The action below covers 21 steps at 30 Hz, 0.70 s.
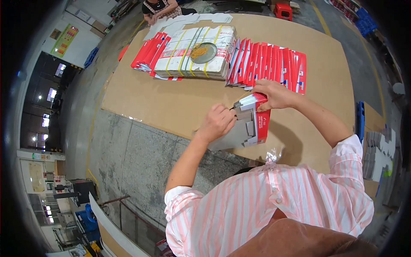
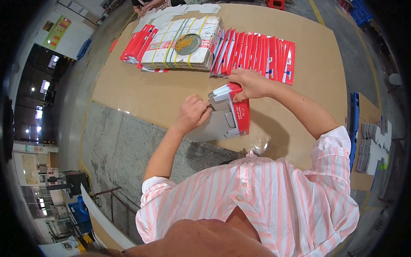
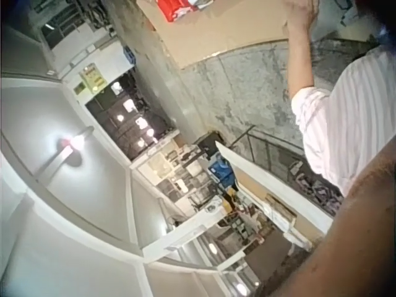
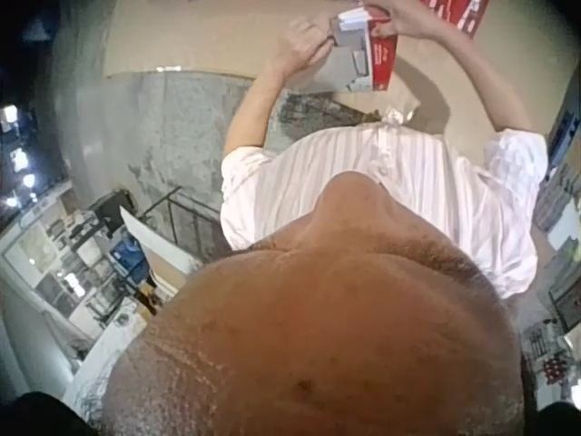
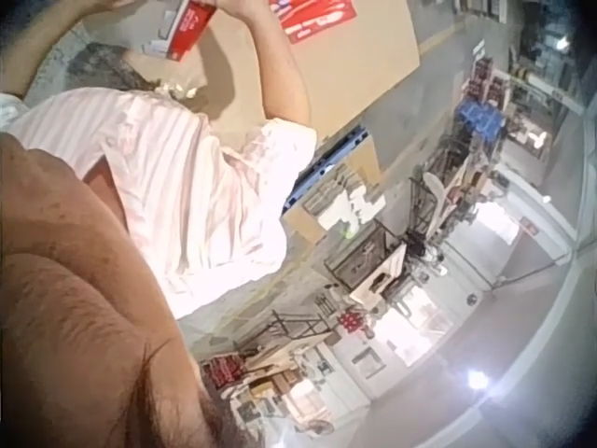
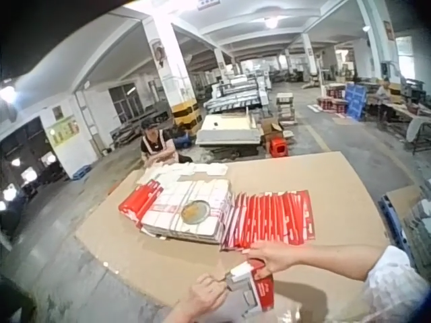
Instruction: The recorder organizes red and white folders on a large table in a production facility.
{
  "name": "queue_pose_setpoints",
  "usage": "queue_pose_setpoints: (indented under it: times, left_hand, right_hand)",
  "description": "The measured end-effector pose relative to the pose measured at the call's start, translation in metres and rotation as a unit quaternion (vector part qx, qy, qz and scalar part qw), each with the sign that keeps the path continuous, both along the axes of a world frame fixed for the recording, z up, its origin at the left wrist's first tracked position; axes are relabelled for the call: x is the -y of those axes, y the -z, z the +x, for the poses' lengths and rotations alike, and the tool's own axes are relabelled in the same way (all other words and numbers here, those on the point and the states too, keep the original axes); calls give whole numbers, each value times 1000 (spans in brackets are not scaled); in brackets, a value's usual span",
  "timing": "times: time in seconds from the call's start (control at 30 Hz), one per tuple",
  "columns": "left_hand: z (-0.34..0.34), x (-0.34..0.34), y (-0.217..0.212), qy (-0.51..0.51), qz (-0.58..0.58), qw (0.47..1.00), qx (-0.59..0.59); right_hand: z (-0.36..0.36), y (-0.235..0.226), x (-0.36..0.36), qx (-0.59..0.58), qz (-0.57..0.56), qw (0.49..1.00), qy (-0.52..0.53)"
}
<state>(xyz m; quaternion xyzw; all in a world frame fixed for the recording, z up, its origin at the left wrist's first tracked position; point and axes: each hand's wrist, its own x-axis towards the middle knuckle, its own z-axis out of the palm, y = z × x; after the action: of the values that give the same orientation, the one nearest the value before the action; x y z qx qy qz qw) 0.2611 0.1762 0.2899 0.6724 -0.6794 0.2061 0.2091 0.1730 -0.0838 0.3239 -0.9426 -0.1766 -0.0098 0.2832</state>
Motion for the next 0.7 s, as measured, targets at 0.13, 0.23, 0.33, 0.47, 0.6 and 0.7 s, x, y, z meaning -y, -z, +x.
queue_pose_setpoints:
  times: [0.13,0.23,0.33,0.47,0.6,0.7]
  left_hand:
    - [-14,6,45,-57,-109,976,-181]
    - [-32,17,70,-138,-189,917,-323]
    - [-30,23,72,-192,-168,849,-462]
    - [-18,27,53,-183,-20,868,-461]
    - [-14,30,66,-174,-25,890,-421]
    - [-14,35,71,-173,-66,927,-325]
  right_hand:
    - [-1,1,-1,6,19,999,25]
    - [-4,8,-3,0,43,998,37]
    - [-7,15,-2,21,100,993,58]
    - [-19,39,0,3,220,970,102]
    - [-25,66,-8,-2,374,921,104]
    - [-28,75,-10,-24,427,898,107]
